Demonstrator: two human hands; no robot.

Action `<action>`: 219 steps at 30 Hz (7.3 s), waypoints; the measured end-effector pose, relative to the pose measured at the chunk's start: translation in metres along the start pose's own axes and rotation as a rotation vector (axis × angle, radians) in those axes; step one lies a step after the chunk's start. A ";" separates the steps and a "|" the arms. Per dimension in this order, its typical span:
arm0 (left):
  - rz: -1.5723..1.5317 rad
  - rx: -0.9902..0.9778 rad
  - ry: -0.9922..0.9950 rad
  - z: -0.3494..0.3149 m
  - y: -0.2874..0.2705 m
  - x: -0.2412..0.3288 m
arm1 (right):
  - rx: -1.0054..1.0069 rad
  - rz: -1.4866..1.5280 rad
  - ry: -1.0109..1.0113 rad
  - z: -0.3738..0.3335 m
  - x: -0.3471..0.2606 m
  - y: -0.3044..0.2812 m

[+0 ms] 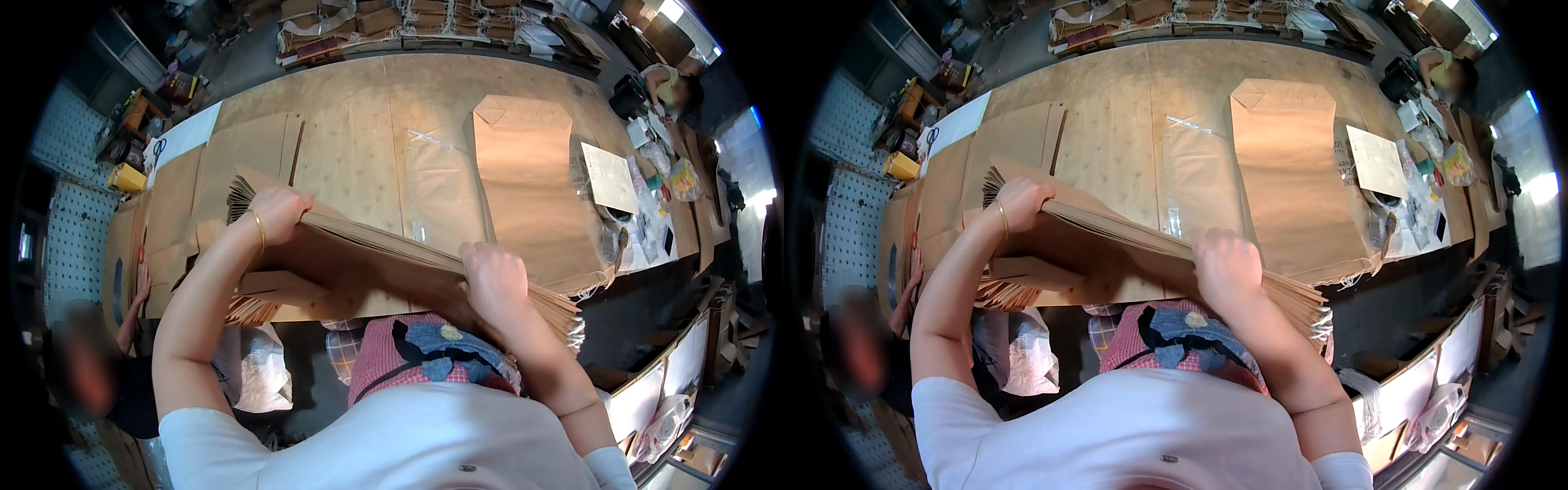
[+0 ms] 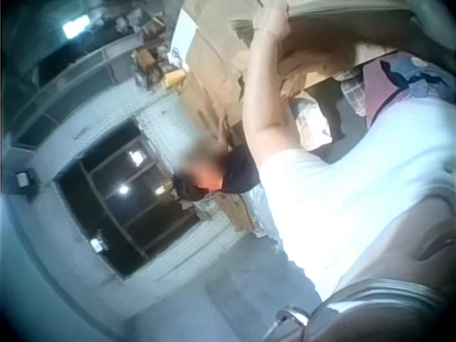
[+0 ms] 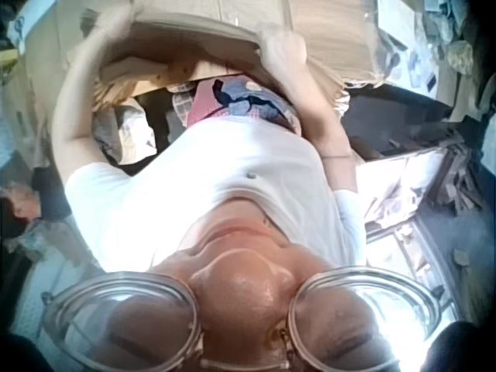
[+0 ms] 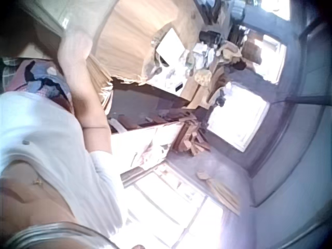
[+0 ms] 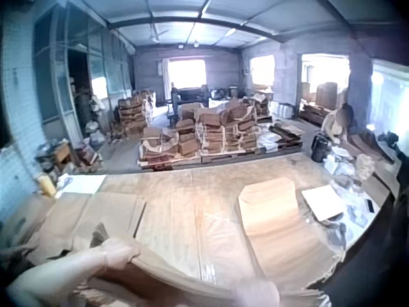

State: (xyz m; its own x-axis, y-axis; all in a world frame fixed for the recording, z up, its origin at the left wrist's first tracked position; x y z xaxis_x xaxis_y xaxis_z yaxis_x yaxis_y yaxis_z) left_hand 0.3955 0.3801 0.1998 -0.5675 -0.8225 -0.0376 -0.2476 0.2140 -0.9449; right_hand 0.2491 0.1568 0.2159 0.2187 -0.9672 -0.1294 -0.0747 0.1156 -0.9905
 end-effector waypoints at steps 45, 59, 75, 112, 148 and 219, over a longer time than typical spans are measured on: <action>-0.051 0.073 0.342 0.071 -0.046 0.143 | 0.942 1.707 0.372 -0.143 0.123 0.130; 0.032 0.132 0.289 0.074 -0.041 0.156 | 0.797 0.123 0.214 -0.149 0.085 -0.058; 0.028 0.158 0.313 0.072 -0.043 0.159 | 0.152 0.056 0.136 0.019 0.019 0.002; 0.009 0.110 0.301 0.081 -0.049 0.160 | 1.087 2.085 0.453 -0.110 0.143 0.157; 0.068 0.103 0.292 0.094 -0.040 0.158 | 0.925 2.542 0.430 -0.067 0.140 0.219; 0.114 0.178 0.297 0.090 -0.040 0.166 | 0.678 0.244 -0.132 -0.094 0.127 -0.055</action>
State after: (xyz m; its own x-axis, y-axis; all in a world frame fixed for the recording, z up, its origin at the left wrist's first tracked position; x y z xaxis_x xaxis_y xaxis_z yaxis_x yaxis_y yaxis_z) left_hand 0.3819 0.1877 0.2025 -0.7934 -0.6041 -0.0747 -0.0440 0.1792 -0.9828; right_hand 0.1898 0.0067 0.2580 0.3912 -0.8656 -0.3125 0.4732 0.4804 -0.7384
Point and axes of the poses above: each hand's wrist, its own z-axis towards the middle knuckle, its own y-axis out of the palm, x = y × z, the point moved 10 cm from there along z, towards the middle knuckle, and after that the axes turned 7 degrees about -y, right-handed, at the moved point
